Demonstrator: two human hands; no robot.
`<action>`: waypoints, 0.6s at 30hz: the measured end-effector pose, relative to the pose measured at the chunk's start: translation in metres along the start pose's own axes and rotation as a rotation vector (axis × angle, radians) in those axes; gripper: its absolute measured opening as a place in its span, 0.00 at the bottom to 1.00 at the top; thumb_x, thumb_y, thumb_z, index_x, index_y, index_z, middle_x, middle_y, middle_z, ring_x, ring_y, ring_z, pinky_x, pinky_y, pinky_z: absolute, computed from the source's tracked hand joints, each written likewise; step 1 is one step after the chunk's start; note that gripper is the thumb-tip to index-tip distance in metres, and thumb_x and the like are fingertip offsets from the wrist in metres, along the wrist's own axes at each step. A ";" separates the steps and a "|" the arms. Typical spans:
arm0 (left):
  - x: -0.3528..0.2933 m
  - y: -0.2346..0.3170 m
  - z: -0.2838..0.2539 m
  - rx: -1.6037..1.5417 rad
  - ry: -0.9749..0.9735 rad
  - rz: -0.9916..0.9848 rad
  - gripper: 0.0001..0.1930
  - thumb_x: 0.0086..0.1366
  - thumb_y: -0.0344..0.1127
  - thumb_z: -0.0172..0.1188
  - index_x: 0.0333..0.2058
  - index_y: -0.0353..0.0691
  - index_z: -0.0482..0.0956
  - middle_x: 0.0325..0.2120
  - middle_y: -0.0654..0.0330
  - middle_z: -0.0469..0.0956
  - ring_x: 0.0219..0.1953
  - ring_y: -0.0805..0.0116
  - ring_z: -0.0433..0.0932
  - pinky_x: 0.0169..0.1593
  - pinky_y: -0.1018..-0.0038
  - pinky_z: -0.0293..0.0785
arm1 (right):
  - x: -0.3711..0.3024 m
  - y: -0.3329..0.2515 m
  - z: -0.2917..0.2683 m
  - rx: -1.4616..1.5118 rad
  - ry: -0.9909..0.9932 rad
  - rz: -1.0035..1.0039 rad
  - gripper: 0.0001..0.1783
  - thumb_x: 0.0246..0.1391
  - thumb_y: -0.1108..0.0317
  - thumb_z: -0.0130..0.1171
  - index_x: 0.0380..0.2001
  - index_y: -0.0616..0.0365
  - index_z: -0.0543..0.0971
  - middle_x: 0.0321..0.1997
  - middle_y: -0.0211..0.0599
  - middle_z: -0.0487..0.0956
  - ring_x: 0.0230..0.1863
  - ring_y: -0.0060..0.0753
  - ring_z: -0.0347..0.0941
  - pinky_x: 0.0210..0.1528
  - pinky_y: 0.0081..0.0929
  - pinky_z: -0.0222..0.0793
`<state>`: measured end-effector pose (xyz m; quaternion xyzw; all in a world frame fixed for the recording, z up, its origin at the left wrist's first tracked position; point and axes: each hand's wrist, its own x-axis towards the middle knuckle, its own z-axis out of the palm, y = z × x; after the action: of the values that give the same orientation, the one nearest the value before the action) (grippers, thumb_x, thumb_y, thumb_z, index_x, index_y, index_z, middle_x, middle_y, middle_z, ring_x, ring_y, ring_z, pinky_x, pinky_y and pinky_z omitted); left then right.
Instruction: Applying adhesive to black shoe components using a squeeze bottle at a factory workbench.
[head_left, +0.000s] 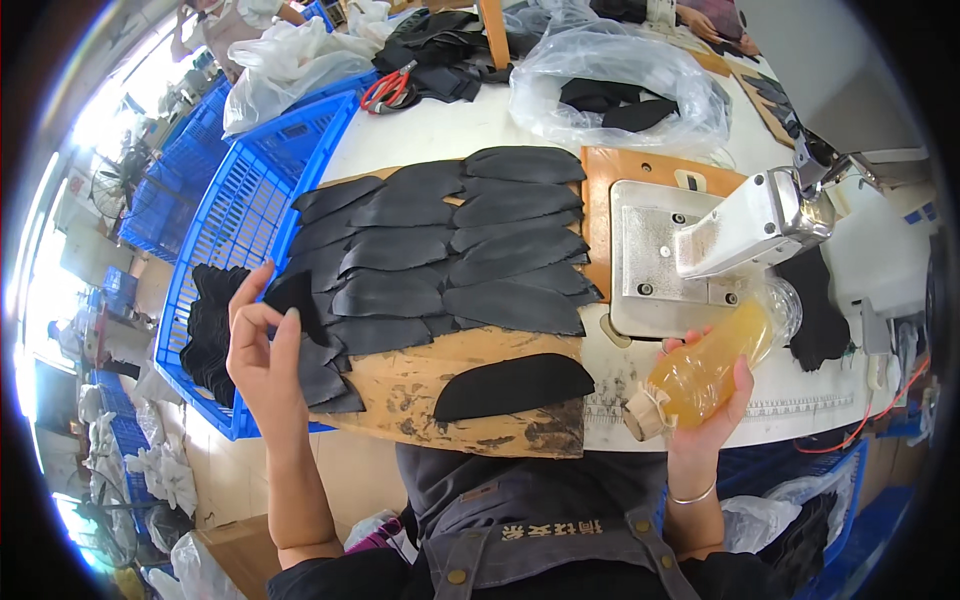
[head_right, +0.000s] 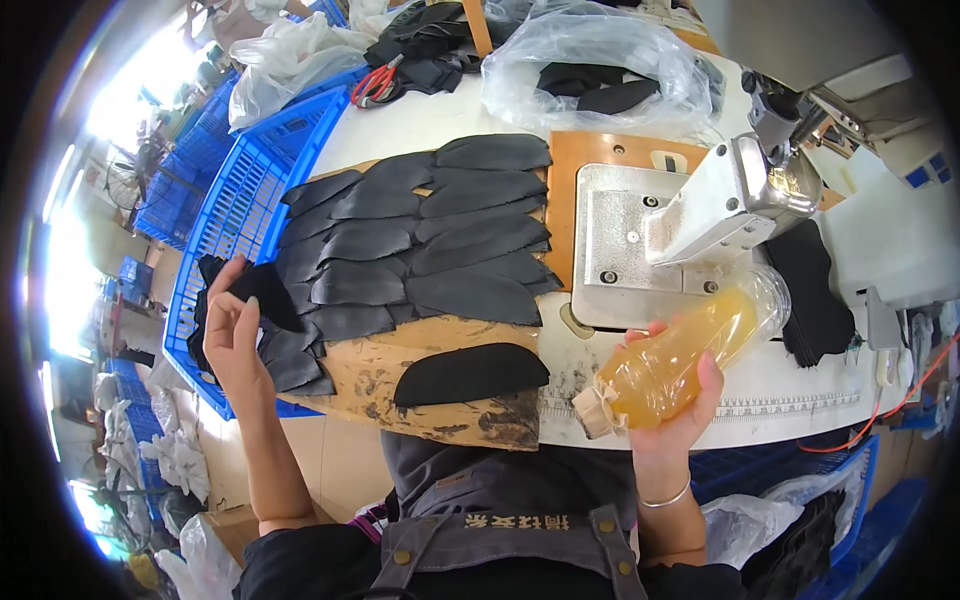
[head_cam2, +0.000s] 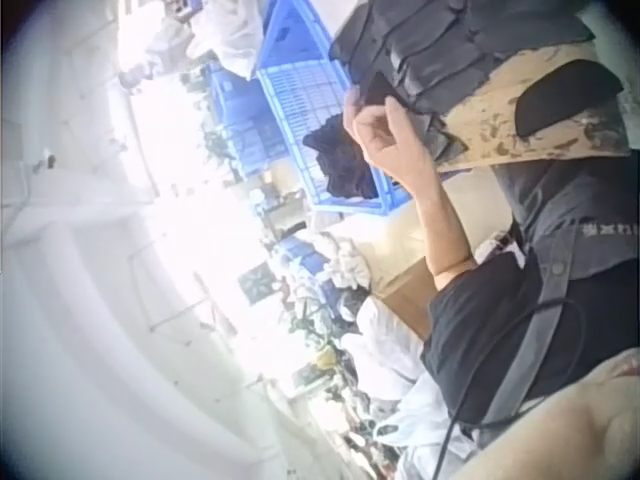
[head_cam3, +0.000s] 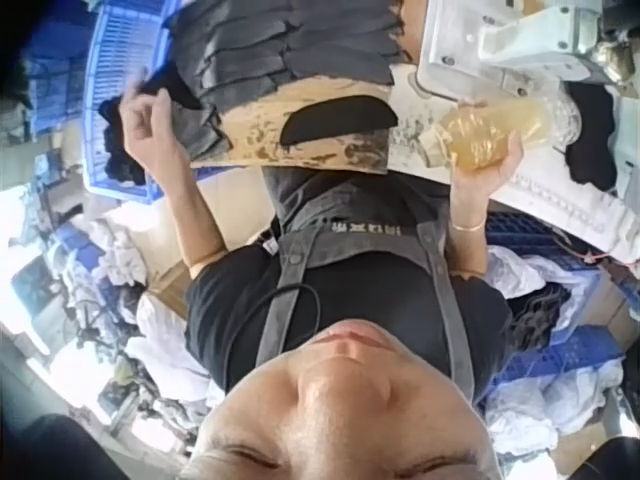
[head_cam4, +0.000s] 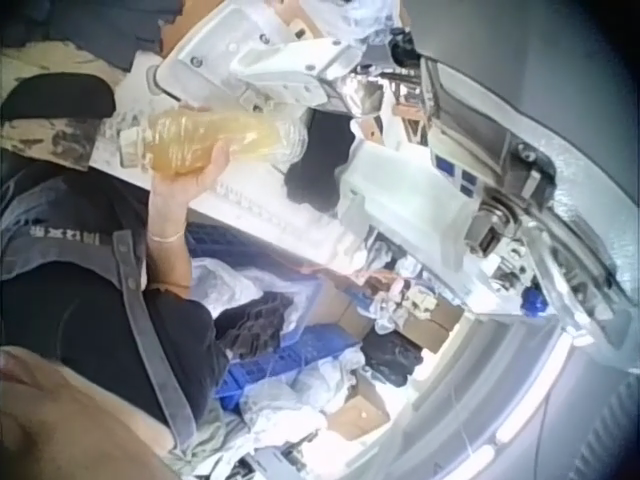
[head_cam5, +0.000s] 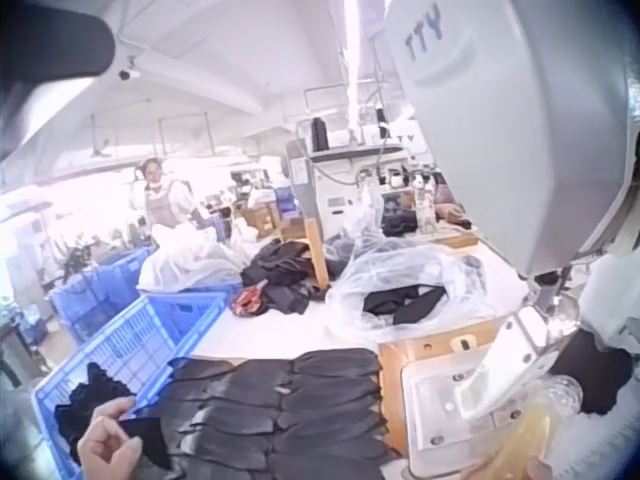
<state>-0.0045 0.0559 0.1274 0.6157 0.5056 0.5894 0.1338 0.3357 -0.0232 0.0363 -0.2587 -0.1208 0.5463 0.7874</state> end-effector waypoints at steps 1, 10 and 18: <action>0.005 0.003 0.002 0.101 -0.021 0.064 0.05 0.54 0.23 0.56 0.24 0.37 0.68 0.51 0.49 0.68 0.57 0.62 0.63 0.58 0.69 0.55 | 0.000 0.000 0.000 0.002 0.001 0.001 0.25 0.55 0.49 0.48 0.46 0.57 0.68 0.41 0.37 0.72 0.46 0.41 0.69 0.49 0.39 0.67; 0.002 0.007 0.139 0.343 -0.368 0.519 0.06 0.46 0.29 0.62 0.22 0.40 0.72 0.50 0.51 0.69 0.57 0.47 0.62 0.58 0.59 0.56 | 0.000 0.000 0.000 -0.014 0.036 -0.008 0.24 0.55 0.48 0.47 0.46 0.56 0.69 0.41 0.37 0.73 0.45 0.40 0.70 0.48 0.39 0.67; -0.022 -0.012 0.167 0.323 -0.684 0.503 0.09 0.47 0.34 0.66 0.22 0.41 0.73 0.50 0.53 0.69 0.58 0.49 0.60 0.59 0.56 0.55 | -0.001 -0.002 0.002 0.013 0.062 0.001 0.25 0.55 0.47 0.47 0.46 0.56 0.69 0.42 0.37 0.73 0.44 0.40 0.71 0.48 0.39 0.68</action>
<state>0.1387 0.1163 0.0603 0.8917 0.3526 0.2798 0.0478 0.3360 -0.0241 0.0390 -0.2705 -0.0928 0.5391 0.7922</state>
